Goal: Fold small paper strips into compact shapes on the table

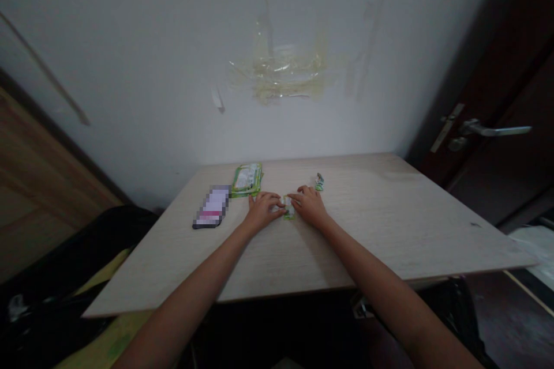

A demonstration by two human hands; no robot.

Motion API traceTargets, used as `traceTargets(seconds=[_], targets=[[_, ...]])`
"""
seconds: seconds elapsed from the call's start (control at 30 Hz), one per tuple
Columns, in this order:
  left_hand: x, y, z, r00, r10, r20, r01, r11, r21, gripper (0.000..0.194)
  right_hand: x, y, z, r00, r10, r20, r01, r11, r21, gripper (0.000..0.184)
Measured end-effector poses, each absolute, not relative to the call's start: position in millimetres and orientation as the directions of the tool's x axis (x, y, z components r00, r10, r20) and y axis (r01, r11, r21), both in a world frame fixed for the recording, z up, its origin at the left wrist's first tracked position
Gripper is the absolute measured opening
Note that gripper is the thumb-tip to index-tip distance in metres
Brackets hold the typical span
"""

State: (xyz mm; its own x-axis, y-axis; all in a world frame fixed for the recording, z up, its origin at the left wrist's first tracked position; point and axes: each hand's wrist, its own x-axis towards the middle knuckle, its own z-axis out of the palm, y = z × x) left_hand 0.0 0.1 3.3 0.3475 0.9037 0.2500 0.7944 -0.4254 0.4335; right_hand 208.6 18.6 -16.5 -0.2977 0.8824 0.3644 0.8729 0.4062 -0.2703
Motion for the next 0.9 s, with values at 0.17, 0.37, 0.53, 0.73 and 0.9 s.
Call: traceTargets(seconds=[0.17, 0.37, 0.53, 0.73, 0.9], targets=[[-0.8, 1.4, 1.3, 0.347, 0.897, 0.273, 0.789, -0.437, 0.432, 0.024, 211.6, 18.9, -18.0, -0.338, 0.858, 0.388, 0.842, 0.459, -0.283, 0.031], [-0.4, 1.6, 1.4, 0.342, 0.904, 0.255, 0.804, -0.422, 0.418, 0.024, 208.2, 19.6, -15.1, -0.315, 0.859, 0.404, 0.836, 0.452, -0.309, 0.028], [-0.1, 1.6, 1.9, 0.329, 0.914, 0.238, 0.809, -0.403, 0.427, 0.024, 206.6, 20.6, -14.3, -0.285, 0.871, 0.399, 0.841, 0.427, -0.331, 0.027], [-0.4, 1.9, 2.6, 0.332, 0.911, 0.244, 0.811, -0.407, 0.42, 0.023, 210.0, 20.2, -16.6, -0.3, 0.858, 0.418, 0.816, 0.458, -0.353, 0.031], [0.2, 0.3, 5.7, 0.318, 0.925, 0.209, 0.824, -0.379, 0.422, 0.025, 213.4, 20.6, -20.0, -0.338, 0.842, 0.42, 0.797, 0.493, -0.348, 0.035]])
